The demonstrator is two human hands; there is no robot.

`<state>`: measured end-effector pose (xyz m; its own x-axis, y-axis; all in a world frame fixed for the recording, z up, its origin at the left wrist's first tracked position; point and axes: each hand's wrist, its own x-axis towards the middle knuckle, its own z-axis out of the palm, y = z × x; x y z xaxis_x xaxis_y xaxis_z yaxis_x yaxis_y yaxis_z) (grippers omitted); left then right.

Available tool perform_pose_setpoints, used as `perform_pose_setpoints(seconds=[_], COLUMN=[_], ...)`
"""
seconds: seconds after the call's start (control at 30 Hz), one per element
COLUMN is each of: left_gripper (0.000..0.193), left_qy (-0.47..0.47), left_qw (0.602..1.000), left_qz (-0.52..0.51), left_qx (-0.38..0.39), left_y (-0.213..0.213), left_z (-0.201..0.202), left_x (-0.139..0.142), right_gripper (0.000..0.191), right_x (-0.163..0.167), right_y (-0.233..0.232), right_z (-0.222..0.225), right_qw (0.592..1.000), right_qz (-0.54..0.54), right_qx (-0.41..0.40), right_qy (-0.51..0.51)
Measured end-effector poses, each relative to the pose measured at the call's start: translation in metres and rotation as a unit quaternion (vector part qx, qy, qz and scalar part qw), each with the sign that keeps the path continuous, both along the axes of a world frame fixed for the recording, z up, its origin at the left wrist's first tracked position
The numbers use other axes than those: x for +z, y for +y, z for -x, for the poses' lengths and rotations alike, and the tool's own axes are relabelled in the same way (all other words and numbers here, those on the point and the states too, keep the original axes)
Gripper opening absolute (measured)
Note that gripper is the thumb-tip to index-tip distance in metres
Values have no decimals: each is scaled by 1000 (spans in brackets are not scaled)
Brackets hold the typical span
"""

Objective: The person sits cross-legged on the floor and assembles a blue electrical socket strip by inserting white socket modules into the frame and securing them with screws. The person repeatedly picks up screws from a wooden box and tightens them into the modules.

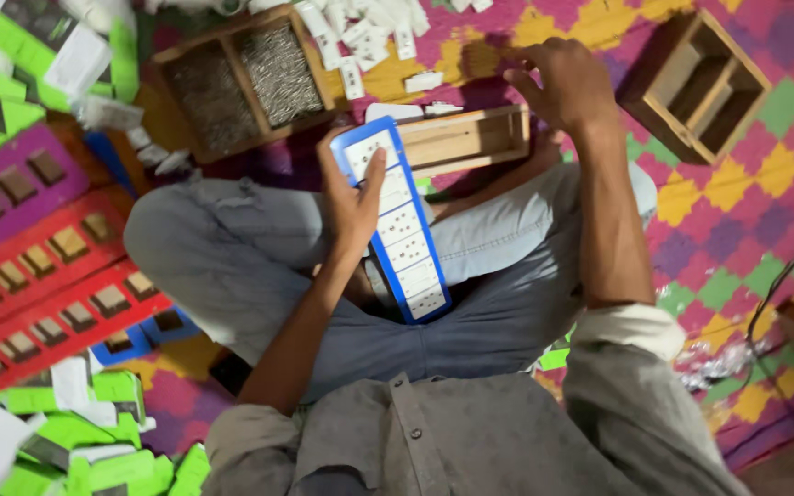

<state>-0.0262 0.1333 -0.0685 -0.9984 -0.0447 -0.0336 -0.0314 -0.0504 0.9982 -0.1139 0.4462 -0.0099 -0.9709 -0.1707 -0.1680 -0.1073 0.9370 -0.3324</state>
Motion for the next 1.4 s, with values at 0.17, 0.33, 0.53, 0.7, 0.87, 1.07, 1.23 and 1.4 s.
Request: perform_pose_setpoints(seconds=[0.17,0.33,0.53,0.7,0.87,1.07,1.23,1.4], left_gripper=[45,51,52,54,69,68,66,66], left_qy=[-13,16,72,16,55,53,19,-22], left_qw=[1000,998,991,996,991,991,995,997], left_qz=[0,47,63,31,66,52,37,33], left_qx=[14,50,96,81,103,111,88,63], left_y=[1,5,6,10,14,16,15,20], left_z=[3,8,12,12,15,14,13,13], left_x=[-7,-17,-31,-38,-42,-39,-38,-43], right_gripper=[26,24,26,32,22,15,13,8], right_x=[14,33,13,-27,-50,-54,-54,-52], right_y=[-39,-97,-193,-252,-268,-262,-263,-261], right_z=[-2,9,55,92,97,96,96,91], right_qw=[989,979,952,928,926,941,941,957], right_qz=[141,173,92,-12,-65,-32,-31,-11], right_qx=[31,91,282,371,370,337,335,285], right_qy=[18,55,72,42,34,30,37,57])
